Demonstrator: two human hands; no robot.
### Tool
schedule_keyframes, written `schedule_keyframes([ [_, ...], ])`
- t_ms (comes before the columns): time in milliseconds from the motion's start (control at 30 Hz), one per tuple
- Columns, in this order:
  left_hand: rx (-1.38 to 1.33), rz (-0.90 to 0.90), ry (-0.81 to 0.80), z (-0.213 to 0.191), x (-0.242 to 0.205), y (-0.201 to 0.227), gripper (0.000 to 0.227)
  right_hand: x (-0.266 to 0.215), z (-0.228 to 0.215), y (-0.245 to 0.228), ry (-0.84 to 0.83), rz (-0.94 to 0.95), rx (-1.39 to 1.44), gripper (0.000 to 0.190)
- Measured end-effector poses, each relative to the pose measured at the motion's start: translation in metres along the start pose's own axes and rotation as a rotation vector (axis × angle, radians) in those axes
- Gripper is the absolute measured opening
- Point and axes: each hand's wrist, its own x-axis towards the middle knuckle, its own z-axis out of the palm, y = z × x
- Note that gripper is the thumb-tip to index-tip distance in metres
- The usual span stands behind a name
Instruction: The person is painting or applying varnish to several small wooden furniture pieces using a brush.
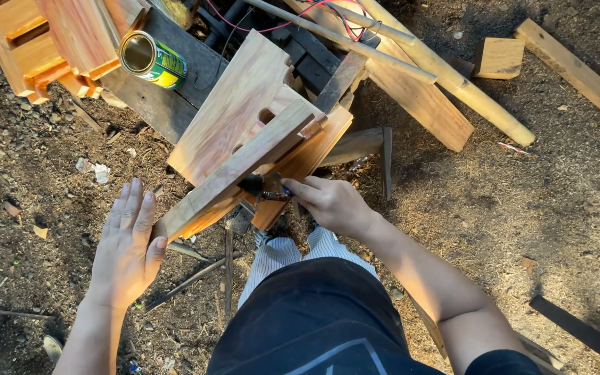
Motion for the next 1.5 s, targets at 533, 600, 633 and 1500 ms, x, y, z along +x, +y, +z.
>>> schedule_keyframes([
  [533,0.03,-0.031,-0.013,0.0,0.003,0.006,0.071,-0.014,0.027,0.008,-0.079,0.211,0.026,0.036],
  [600,0.038,-0.057,-0.031,-0.001,0.004,0.009,0.073,-0.02,0.028,0.005,-0.029,0.208,-0.104,0.034],
  [633,0.034,-0.057,-0.03,0.001,0.003,0.009,0.073,-0.021,0.028,0.001,-0.031,0.21,-0.107,0.034],
  [1500,-0.024,-0.025,0.038,0.017,0.026,0.003,0.07,0.006,0.105,-0.08,0.713,0.802,1.193,0.031],
])
